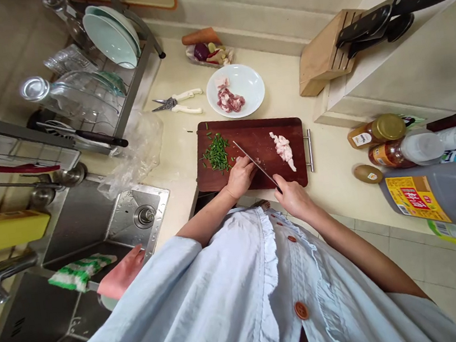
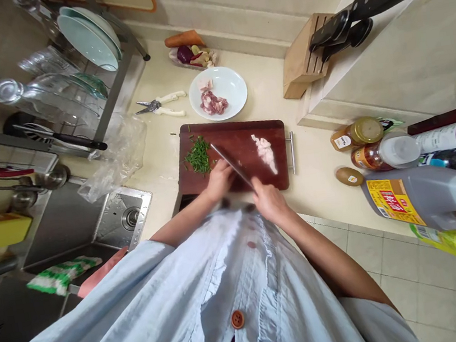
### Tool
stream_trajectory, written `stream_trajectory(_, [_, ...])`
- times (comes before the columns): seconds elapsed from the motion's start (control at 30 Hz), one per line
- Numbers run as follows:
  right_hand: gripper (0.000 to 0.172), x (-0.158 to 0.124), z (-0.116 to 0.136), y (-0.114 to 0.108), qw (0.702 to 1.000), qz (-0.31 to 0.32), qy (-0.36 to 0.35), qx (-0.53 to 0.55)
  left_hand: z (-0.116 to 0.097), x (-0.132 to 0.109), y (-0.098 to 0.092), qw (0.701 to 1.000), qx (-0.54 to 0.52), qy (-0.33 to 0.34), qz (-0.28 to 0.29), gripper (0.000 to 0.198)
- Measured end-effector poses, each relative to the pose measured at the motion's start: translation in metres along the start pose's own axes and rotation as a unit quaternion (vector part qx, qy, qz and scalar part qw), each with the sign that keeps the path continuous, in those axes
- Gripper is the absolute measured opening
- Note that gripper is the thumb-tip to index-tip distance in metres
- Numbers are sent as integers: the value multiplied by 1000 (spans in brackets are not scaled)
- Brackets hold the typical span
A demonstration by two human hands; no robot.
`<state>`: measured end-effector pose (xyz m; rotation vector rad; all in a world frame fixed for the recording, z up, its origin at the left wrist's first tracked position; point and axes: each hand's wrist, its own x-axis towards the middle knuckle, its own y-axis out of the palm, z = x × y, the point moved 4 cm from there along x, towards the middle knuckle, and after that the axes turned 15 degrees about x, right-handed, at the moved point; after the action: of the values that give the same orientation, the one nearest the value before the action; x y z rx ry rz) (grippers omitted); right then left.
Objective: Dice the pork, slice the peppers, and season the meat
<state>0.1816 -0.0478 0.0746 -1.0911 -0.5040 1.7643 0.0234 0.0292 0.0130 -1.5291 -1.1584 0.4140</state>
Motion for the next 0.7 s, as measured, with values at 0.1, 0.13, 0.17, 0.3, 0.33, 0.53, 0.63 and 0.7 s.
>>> stream_trajectory(0.1, [41, -16, -16, -2, 1000, -3, -1, 23, 1, -5, 1, 1000, -15, -14, -23, 24])
stream_trajectory(0.13, [41, -24, -22, -4, 999, -9, -2, 34, 2, -6, 2, 999, -22, -18, -31, 24])
stream_trajectory(0.17, [41, -30, -26, -7, 999, -16, -2, 43, 2, -7, 2, 999, -28, -21, -39, 23])
stream_trajectory(0.3, [46, -43, -29, -14, 998, -33, 7, 44, 2, -8, 2, 997, -29, -23, -61, 21])
stream_trajectory(0.33, [47, -45, -27, -15, 999, -28, 8, 46, 1, -8, 1, 997, -25, -22, -63, 21])
stream_trajectory(0.53, [39, -51, -21, -16, 996, 35, 25, 79, -1, -5, -2, 999, -18, -17, -39, 24])
stream_trajectory(0.63, [35, -29, -10, -11, 996, 24, 15, 82, 0, -4, 0, 1000, -6, -12, -23, 25])
stream_trajectory(0.7, [34, -9, -2, -6, 997, 10, 5, 70, 1, -3, 1, 1000, -5, -8, -18, 25])
